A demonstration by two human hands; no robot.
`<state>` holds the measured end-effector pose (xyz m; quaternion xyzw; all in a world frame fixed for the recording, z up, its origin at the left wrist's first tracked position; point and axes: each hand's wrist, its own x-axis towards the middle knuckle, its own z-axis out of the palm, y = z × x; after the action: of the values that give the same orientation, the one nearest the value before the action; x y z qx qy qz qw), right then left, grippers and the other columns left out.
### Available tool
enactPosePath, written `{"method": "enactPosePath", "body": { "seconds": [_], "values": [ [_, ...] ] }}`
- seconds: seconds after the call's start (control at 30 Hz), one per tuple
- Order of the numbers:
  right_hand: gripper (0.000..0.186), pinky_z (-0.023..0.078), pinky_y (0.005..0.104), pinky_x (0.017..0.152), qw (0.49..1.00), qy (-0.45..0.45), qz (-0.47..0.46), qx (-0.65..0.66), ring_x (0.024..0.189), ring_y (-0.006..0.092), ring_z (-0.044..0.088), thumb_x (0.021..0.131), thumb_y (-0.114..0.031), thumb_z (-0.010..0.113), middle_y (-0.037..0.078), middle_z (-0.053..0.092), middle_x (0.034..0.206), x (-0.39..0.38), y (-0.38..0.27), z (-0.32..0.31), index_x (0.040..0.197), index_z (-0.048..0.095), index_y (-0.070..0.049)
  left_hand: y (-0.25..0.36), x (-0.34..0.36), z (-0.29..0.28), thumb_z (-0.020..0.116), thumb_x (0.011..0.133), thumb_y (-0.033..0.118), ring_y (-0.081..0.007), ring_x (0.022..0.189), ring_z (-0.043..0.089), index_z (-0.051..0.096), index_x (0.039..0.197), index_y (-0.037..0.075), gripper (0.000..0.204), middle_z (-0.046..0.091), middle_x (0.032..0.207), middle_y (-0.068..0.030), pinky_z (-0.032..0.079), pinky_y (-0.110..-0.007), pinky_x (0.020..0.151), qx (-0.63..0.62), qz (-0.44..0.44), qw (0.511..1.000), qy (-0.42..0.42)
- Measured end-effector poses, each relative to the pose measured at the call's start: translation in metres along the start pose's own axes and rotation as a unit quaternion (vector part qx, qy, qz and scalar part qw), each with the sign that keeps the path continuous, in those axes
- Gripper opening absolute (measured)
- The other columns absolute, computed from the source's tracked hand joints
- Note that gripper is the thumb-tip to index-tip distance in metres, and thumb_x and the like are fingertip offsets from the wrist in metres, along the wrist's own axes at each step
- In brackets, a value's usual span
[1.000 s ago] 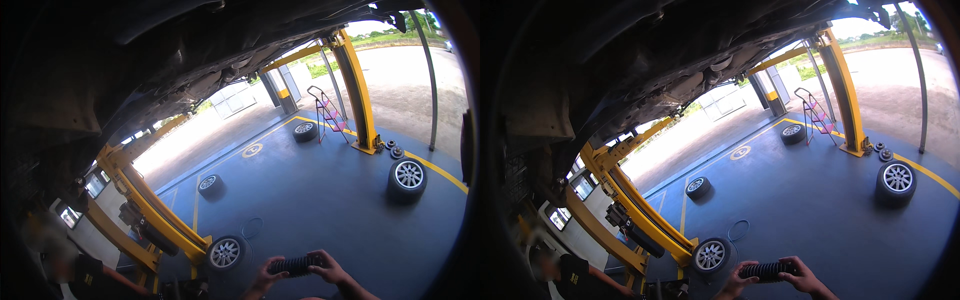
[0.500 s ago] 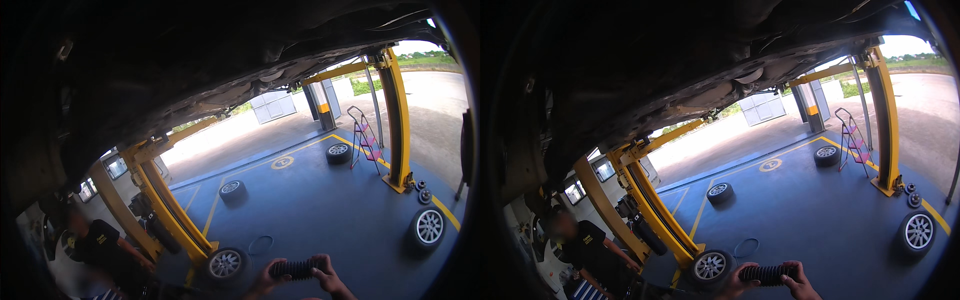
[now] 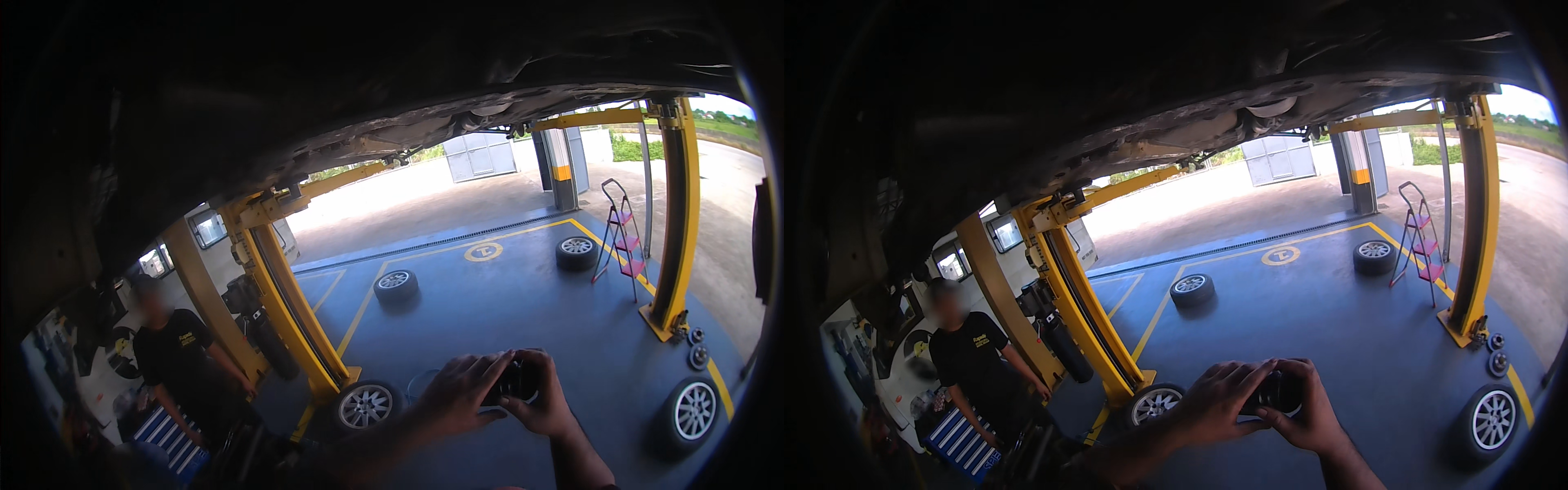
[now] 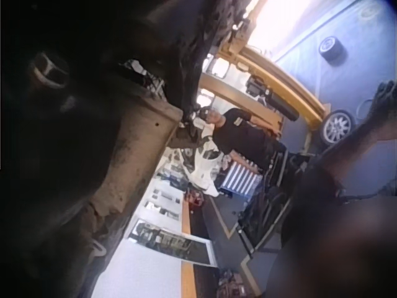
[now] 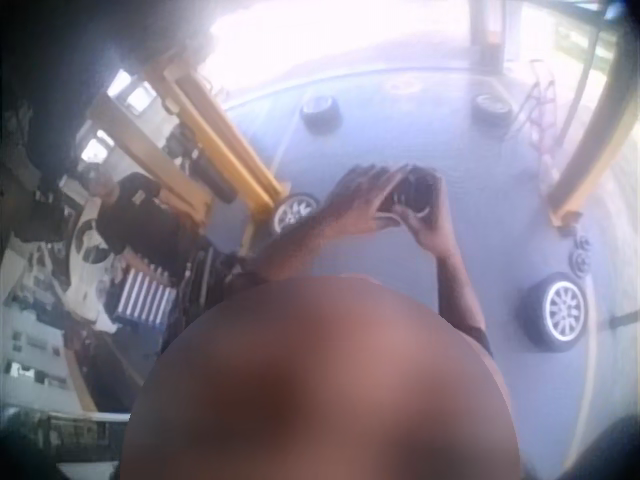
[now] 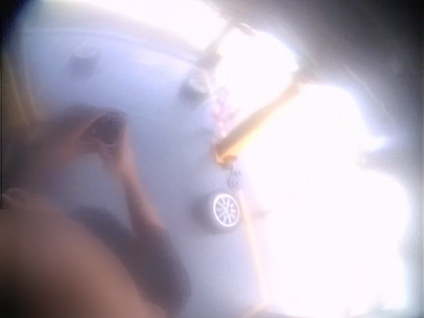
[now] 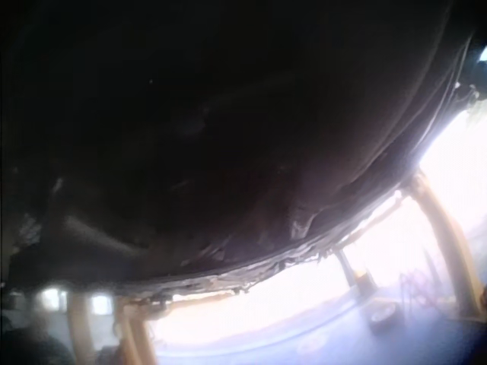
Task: The person unpacks a new CV joint boot and a tie from plastic packaging, then moves to the underside of a lifted vehicle to position the boot on the axle. The person returns to the workbench and unpacks a long metal rod from packaging, handling it with both hands.
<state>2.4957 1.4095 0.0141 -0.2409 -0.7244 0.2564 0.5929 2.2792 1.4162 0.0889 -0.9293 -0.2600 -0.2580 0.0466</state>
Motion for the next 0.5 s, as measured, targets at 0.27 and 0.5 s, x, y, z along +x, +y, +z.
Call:
{"method": "enactPosePath", "body": {
  "seconds": [0.27, 0.5],
  "values": [
    [0.093, 0.056, 0.0462, 0.096, 0.951, 0.241, -0.191, -0.006, 0.130, 0.0345, 0.059, 0.091, -0.039, 0.084, 0.022, 0.044, 0.147, 0.048, -0.057, -0.026, 0.158, 0.027, -0.010, 0.027, 0.108, -0.168, 0.095, 0.073, 0.009, -0.0391, 0.146, 0.051, 0.036, 0.160, 0.004, 0.105, 0.054, 0.152, -0.0234, 0.044, -0.048, 0.121, 0.077, 0.190, 0.942, 0.264],
    [0.083, 0.058, 0.0435, 0.090, 0.992, 0.099, -0.059, 0.045, 0.120, 0.0307, 0.066, 0.090, -0.012, 0.081, 0.021, 0.047, 0.144, 0.019, 0.003, -0.023, 0.155, 0.030, -0.008, 0.057, 0.211, -0.256, 0.083, 0.080, 0.001, -0.0423, 0.127, 0.062, 0.061, 0.141, 0.007, 0.066, 0.058, 0.140, -0.0256, 0.053, -0.049, 0.108, 0.362, 0.367, 0.741, 0.431]
  ]
}}
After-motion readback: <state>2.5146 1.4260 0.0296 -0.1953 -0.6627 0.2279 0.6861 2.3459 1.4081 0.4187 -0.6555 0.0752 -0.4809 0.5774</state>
